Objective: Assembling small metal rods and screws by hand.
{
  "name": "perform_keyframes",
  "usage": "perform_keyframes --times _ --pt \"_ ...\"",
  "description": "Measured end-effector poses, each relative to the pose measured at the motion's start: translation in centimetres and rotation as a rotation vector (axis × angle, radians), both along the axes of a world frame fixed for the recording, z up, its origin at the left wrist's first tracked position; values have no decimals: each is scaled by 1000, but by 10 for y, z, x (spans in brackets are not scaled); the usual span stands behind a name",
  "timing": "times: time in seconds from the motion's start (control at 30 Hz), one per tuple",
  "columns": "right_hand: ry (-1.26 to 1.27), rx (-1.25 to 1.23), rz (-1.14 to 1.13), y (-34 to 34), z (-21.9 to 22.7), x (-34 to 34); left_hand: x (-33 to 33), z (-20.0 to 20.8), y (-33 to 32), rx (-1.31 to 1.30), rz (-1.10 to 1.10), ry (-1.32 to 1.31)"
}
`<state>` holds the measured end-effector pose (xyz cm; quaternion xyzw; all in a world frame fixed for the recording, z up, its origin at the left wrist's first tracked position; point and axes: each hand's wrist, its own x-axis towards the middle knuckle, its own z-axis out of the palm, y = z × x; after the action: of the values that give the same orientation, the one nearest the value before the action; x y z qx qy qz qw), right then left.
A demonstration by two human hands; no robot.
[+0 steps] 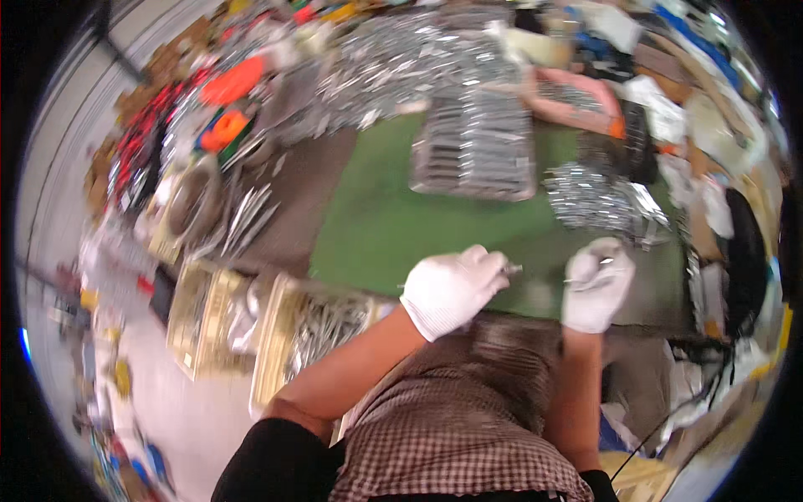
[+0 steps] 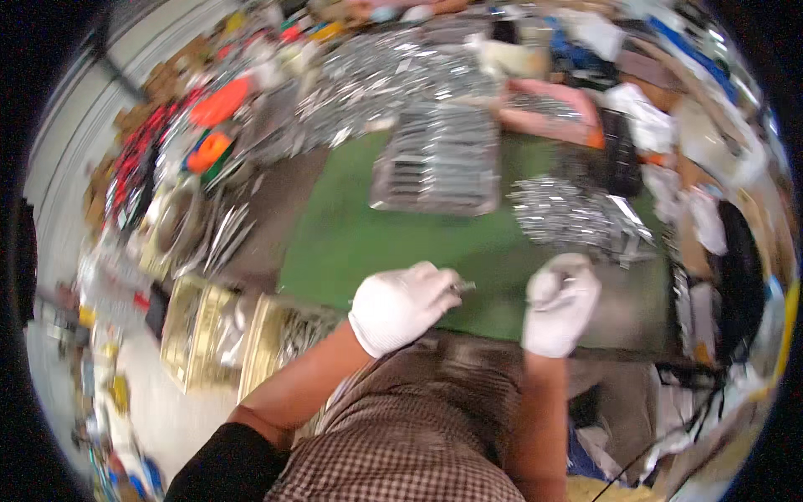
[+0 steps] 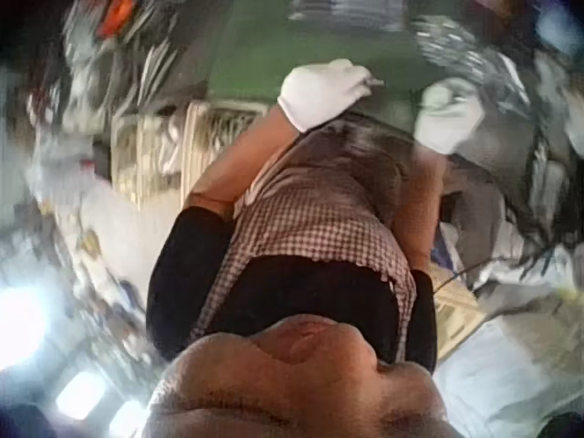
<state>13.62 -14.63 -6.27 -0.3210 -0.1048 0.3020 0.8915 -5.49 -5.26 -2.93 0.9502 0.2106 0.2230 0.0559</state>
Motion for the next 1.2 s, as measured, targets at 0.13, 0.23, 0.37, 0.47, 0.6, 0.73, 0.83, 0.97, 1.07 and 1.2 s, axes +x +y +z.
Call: perform_keyframes --times 0.13,0.23,0.37,0.47,0.6,0.73,0.83,0.97,1.07,1.2 --pt "-467 -341 -44 -9 -16 27 -105 6 -2 -32 344 -51" --pt "-634 -312 194 -11 -8 16 -140 -1 -7 -68 428 -151" --pt "-852 -501 485 -4 31 -70 -133 7 -25 -58 384 -212" --pt "-790 -552 572 4 47 -108 -107 8 -31 -80 259 -322" --pt "-743 -479 485 -6 45 -98 -91 9 -31 -292 146 -551" --pt "-797 -583 333 -4 39 -68 -128 0 -13 -708 443 -795" --pt "-825 -666 222 -8 34 -43 -197 -16 -6 -1060 786 -1150" --pt "-766 -720 123 -9 24 -34 -341 -137 -57 -965 1316 -1388" --pt "-926 -682 89 -19 15 -17 -437 -236 -129 -940 1727 -373" --pt "-739 -747 143 -18 17 -27 -377 -157 -63 -421 1743 -180"
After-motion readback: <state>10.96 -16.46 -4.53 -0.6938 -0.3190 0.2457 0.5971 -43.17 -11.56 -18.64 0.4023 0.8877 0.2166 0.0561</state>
